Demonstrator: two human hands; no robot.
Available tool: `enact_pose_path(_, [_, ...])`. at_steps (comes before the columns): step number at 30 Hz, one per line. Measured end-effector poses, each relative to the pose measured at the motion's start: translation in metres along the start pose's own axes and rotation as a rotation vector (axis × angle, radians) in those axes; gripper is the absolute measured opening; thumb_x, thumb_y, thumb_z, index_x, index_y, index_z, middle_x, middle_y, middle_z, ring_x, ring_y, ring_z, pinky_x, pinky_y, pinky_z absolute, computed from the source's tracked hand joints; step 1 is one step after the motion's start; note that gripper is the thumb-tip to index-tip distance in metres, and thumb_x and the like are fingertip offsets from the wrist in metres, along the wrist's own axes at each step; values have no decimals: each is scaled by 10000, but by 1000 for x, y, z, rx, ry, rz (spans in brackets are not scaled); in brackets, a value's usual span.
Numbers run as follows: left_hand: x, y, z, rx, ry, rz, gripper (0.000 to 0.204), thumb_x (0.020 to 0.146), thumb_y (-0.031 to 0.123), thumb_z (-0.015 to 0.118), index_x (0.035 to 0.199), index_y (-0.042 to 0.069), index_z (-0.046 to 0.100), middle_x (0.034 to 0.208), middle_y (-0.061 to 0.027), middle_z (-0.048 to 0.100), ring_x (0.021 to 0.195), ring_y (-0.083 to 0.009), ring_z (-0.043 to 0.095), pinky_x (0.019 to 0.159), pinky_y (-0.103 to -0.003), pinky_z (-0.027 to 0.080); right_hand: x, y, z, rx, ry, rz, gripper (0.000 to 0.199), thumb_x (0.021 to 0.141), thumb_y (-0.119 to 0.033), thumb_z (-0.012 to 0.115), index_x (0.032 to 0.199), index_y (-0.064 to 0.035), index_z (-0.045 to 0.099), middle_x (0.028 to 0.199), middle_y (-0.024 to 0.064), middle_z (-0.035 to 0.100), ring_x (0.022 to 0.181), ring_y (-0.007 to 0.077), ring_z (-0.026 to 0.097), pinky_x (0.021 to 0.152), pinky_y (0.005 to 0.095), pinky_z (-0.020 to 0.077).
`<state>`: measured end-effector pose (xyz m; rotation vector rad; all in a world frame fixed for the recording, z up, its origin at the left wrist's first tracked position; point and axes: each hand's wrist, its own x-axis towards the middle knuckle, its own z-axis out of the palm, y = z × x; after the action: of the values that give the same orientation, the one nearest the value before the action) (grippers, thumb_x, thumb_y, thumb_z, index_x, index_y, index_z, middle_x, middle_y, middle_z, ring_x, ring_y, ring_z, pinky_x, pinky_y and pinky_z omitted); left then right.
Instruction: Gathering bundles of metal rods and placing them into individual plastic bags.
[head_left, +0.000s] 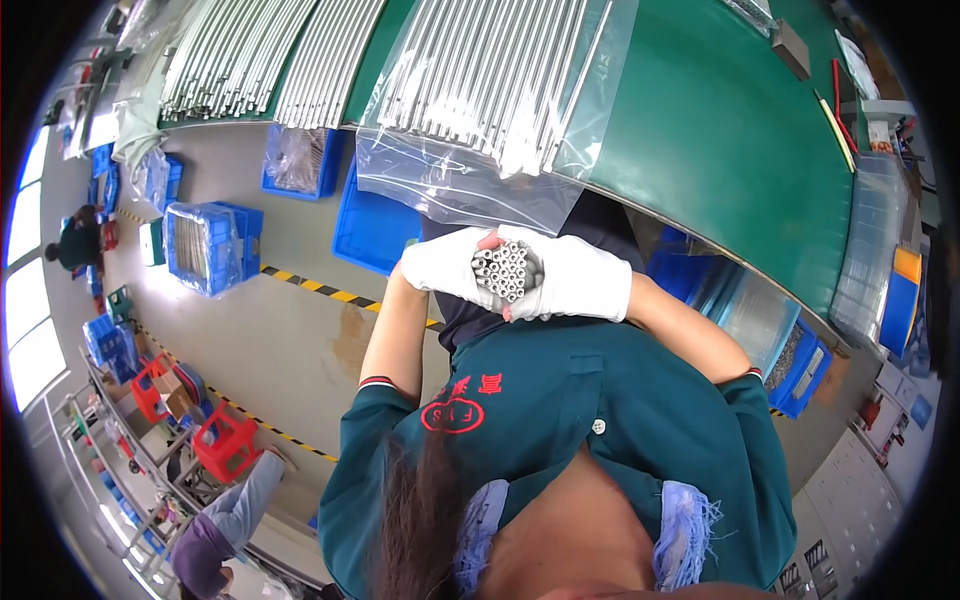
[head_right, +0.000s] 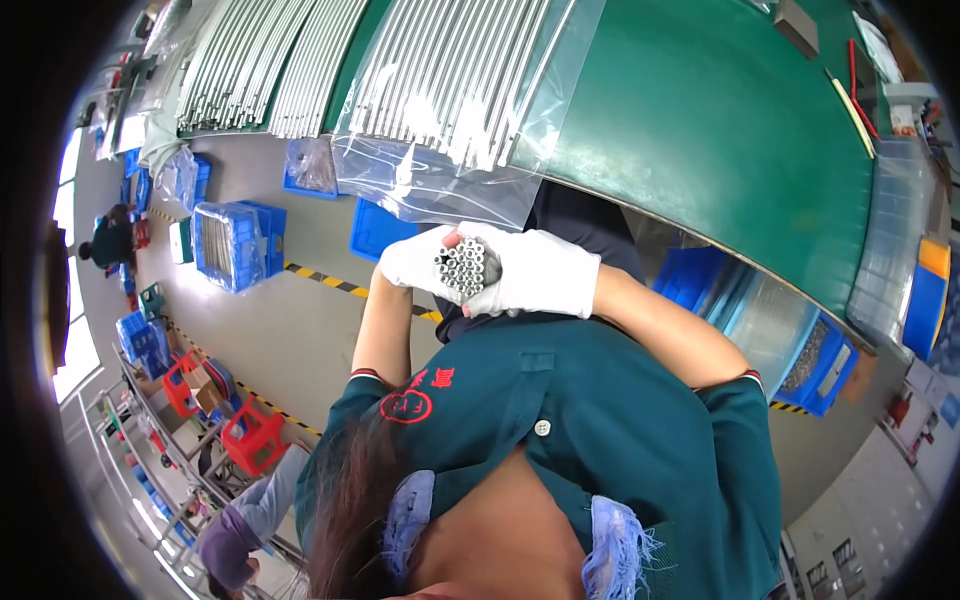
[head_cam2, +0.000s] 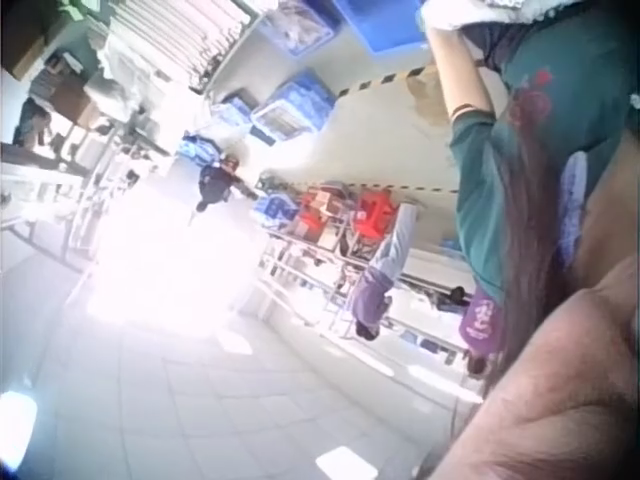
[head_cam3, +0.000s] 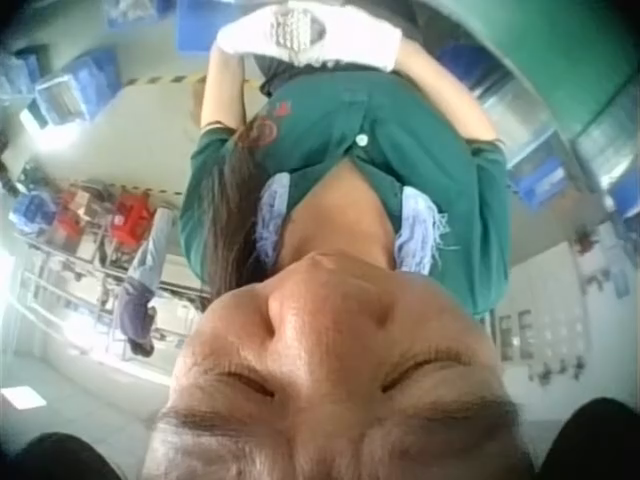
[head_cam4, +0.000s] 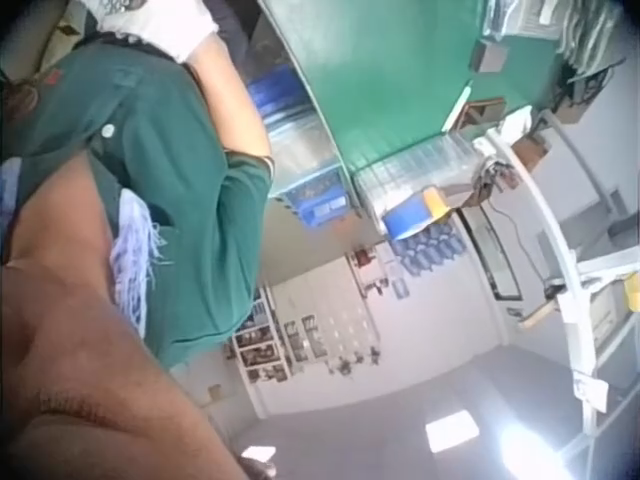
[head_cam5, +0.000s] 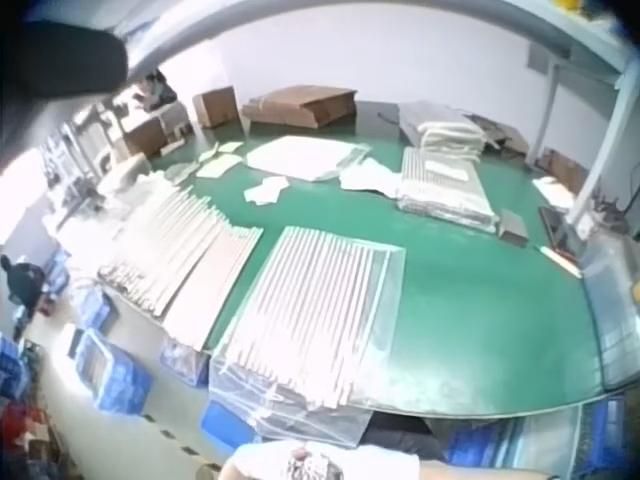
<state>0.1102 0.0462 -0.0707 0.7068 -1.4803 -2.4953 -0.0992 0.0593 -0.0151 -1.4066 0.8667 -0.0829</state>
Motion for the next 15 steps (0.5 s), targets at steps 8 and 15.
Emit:
enact_pose_path(8, [3,2,3,3,83,-85,633,528,108,873,1085,26,584,1027,-45,634,934,-103,582,823,-274,487,-4,-1,-7,-26,-28,39,698,722,-409,723,1310,-186,418,838,98,662,693,200,648,671,309,491])
enact_pose_path(15, [-2,-14,10,-123,165,-49,692,533,57,869,1137,12,535,1074,-55,615,973,-126,584,859,-292,489,0,15,-2,-26,-21,-55,756,709,-448,734,1337,-201,394,906,146,663,789,298,659,717,350,491])
